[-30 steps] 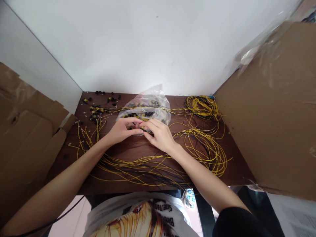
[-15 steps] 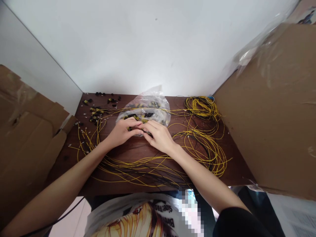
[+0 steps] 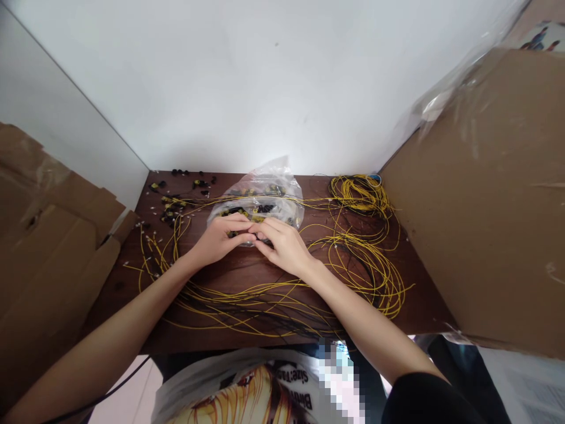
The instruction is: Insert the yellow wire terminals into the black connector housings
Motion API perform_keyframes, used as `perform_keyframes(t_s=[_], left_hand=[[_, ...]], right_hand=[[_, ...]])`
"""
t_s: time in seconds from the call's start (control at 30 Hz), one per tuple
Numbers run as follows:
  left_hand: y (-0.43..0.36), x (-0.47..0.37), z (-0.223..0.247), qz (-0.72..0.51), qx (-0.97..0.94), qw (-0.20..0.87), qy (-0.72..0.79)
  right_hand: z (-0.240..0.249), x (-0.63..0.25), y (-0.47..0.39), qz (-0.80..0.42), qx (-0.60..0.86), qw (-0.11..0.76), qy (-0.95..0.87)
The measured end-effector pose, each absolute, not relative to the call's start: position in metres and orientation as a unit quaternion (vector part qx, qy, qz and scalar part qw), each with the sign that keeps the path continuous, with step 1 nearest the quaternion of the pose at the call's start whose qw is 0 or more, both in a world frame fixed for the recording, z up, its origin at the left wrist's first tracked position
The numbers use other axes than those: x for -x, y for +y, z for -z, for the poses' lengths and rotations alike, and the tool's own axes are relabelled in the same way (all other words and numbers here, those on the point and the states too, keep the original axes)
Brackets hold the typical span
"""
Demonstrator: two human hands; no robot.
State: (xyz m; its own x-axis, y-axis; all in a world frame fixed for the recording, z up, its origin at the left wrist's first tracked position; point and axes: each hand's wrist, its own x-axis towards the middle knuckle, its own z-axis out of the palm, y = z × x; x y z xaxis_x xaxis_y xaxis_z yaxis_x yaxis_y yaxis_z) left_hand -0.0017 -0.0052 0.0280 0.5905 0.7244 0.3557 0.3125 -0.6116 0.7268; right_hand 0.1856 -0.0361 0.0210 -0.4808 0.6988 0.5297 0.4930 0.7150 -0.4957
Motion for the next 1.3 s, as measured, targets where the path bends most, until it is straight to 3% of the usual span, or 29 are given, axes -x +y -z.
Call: perform_keyframes(t_s=[1.3], left_hand=[[-0.0079,-0.003,-0.027,-0.377,-0.688,0.478,0.396]], right_hand=[[-0.0213,-0.1841,-0.0384,-0.128,0.396,0.405,-0.814]])
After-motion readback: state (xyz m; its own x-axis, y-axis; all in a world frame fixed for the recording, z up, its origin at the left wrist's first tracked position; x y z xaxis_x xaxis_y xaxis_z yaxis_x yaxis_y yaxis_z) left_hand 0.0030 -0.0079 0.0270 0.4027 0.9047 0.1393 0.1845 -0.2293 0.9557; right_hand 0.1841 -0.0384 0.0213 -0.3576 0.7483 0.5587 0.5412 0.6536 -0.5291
